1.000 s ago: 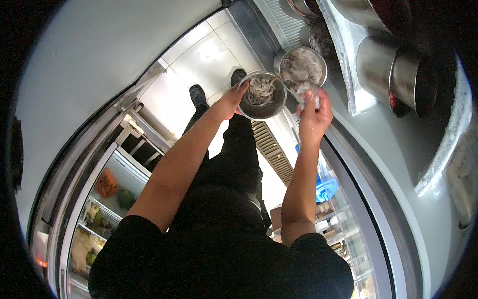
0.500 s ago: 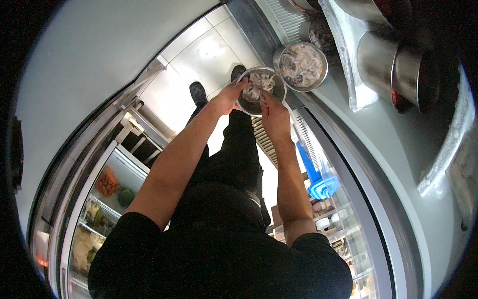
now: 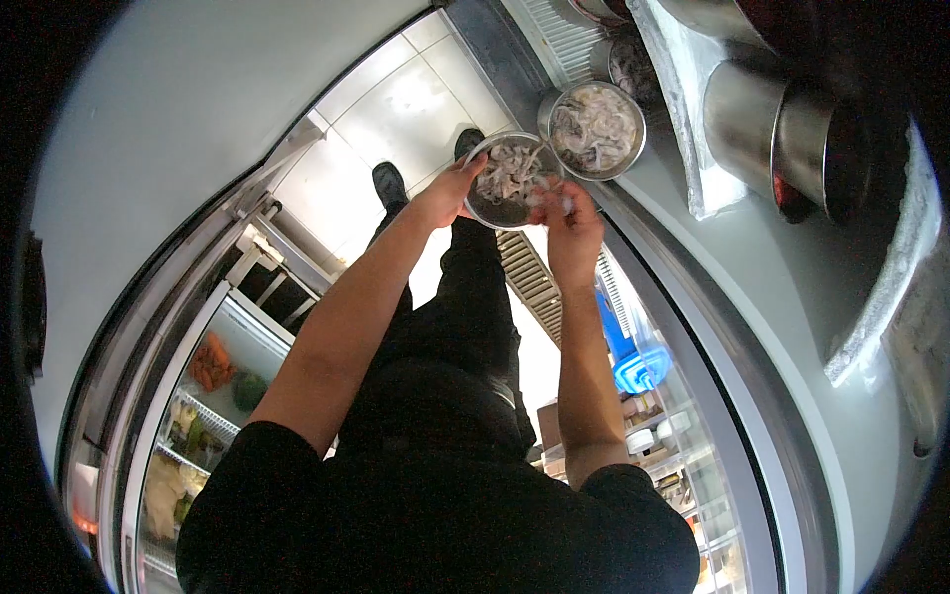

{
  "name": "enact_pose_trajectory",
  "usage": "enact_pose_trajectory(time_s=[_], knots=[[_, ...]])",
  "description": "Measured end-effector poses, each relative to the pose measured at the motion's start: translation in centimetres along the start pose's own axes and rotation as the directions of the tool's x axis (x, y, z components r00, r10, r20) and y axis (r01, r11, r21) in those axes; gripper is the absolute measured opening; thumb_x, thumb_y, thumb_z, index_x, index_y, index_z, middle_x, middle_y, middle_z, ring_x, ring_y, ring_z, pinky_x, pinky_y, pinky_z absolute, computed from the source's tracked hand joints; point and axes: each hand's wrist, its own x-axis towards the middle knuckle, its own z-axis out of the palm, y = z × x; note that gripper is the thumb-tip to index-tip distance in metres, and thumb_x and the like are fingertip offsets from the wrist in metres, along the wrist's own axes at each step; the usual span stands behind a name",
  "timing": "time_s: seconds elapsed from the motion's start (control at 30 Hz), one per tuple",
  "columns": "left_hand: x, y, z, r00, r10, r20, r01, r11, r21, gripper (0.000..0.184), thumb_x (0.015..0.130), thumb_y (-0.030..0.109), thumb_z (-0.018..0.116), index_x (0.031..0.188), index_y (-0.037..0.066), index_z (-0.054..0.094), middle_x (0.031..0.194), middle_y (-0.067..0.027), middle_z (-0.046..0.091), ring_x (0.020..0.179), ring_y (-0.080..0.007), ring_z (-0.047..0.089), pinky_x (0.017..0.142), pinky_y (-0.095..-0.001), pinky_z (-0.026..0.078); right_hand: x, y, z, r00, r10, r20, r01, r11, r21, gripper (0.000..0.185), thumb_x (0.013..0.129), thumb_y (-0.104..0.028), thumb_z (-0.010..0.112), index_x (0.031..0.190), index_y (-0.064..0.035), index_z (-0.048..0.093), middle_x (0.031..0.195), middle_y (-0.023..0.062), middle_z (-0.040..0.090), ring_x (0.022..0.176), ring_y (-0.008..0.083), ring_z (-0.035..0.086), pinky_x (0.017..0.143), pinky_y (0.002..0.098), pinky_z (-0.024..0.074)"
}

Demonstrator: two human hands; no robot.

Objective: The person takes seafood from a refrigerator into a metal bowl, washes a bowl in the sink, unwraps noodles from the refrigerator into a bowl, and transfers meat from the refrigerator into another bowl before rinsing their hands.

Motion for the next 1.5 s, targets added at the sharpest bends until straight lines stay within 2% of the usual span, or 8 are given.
enact_pose_trajectory(time_s=[0.2, 0.6, 0.87, 0.93, 1.0, 1.1, 1.3, 1.5], knots=[[0.2, -0.2, 0.0, 1.000, -0.003, 0.028, 0.004, 1.000, -0.016, 0.058, 0.102, 0.050, 0.046, 0.149, 0.018, 0.036, 0.138, -0.0088, 0.054, 0.116, -0.0270, 0.062, 0.088, -0.0542, 0.055, 9.3, -1.0, -1.0, 0.976, 0.002, -0.219, 0.125, 0.817, 0.563, 0.021, 0.099, -0.004, 0.055, 0.120, -0.0036, 0.055, 0.113, 0.0150, 0.064, 0.083, 0.0190, 0.064, 0.074, 0.0345, 0.0581], [-0.4, 0.0, 0.2, 1.000, -0.020, -0.015, 0.020, 0.999, -0.039, 0.061, 0.099, 0.052, 0.051, 0.149, 0.019, 0.037, 0.136, -0.0079, 0.056, 0.116, -0.0265, 0.061, 0.088, -0.0566, 0.055, 21.1, -4.9, -4.1, 0.910, -0.193, -0.366, 0.352, 0.828, 0.437, 0.028, 0.094, -0.002, 0.060, 0.122, -0.0032, 0.057, 0.104, 0.0131, 0.062, 0.086, 0.0217, 0.063, 0.077, 0.0351, 0.0576], [0.0, -0.3, 0.1, 1.000, -0.028, -0.014, 0.027, 0.999, -0.041, 0.057, 0.101, 0.050, 0.049, 0.147, 0.018, 0.038, 0.134, -0.0084, 0.057, 0.115, -0.0260, 0.062, 0.085, -0.0555, 0.056, 3.3, -2.3, 1.9, 0.989, -0.119, 0.083, 0.134, 0.967, -0.217, 0.026, 0.100, -0.006, 0.052, 0.125, -0.0046, 0.057, 0.107, 0.0136, 0.069, 0.080, 0.0189, 0.069, 0.071, 0.0324, 0.0566], [0.3, -0.7, -0.3, 0.999, 0.014, 0.029, -0.012, 0.998, -0.065, 0.056, 0.101, 0.050, 0.048, 0.146, 0.018, 0.039, 0.134, -0.0082, 0.057, 0.114, -0.0259, 0.062, 0.085, -0.0549, 0.056, 2.4, 0.2, 2.1, 0.906, -0.293, 0.307, 0.422, 0.546, -0.724, 0.032, 0.098, -0.006, 0.053, 0.129, -0.0041, 0.055, 0.100, 0.0178, 0.071, 0.078, 0.0214, 0.072, 0.066, 0.0359, 0.0572], [0.8, -1.2, -0.6, 0.998, 0.037, 0.051, -0.033, 0.996, -0.080, 0.055, 0.102, 0.050, 0.048, 0.145, 0.018, 0.040, 0.133, -0.0079, 0.058, 0.114, -0.0256, 0.063, 0.085, -0.0542, 0.057, 1.7, 1.8, 2.1, 0.889, -0.345, 0.301, 0.436, 0.439, -0.786, 0.031, 0.097, -0.006, 0.053, 0.128, -0.0044, 0.055, 0.096, 0.0184, 0.071, 0.075, 0.0243, 0.072, 0.063, 0.0363, 0.0569], [0.9, -1.7, -0.7, 0.999, 0.024, 0.034, -0.021, 0.997, -0.080, 0.053, 0.102, 0.049, 0.047, 0.144, 0.017, 0.041, 0.132, -0.0075, 0.058, 0.113, -0.0252, 0.063, 0.084, -0.0531, 0.057, 1.6, 1.2, 1.9, 0.932, -0.343, 0.114, 0.322, 0.645, -0.693, 0.026, 0.096, -0.010, 0.057, 0.122, -0.0087, 0.059, 0.092, 0.0161, 0.073, 0.073, 0.0329, 0.072, 0.060, 0.0407, 0.0569], [-0.5, 0.0, 0.3, 1.000, -0.003, 0.001, 0.003, 0.998, -0.056, 0.054, 0.102, 0.049, 0.047, 0.145, 0.017, 0.040, 0.132, -0.0081, 0.059, 0.113, -0.0256, 0.063, 0.085, -0.0537, 0.057, 2.6, -1.5, 0.7, 0.998, -0.064, 0.019, 0.066, 0.964, -0.257, 0.020, 0.101, -0.012, 0.054, 0.118, -0.0025, 0.058, 0.090, 0.0089, 0.072, 0.062, 0.0117, 0.062, 0.056, 0.0270, 0.0513], [-0.6, 0.0, 0.5, 1.000, -0.012, -0.029, 0.011, 0.999, -0.048, 0.057, 0.101, 0.050, 0.050, 0.147, 0.017, 0.038, 0.135, -0.0086, 0.057, 0.114, -0.0274, 0.063, 0.086, -0.0562, 0.056, 4.9, -6.3, 0.3, 0.978, -0.115, -0.174, 0.141, 0.979, 0.145, 0.018, 0.102, -0.010, 0.053, 0.115, 0.0017, 0.057, 0.098, 0.0109, 0.066, 0.074, 0.0116, 0.060, 0.066, 0.0268, 0.0542]])
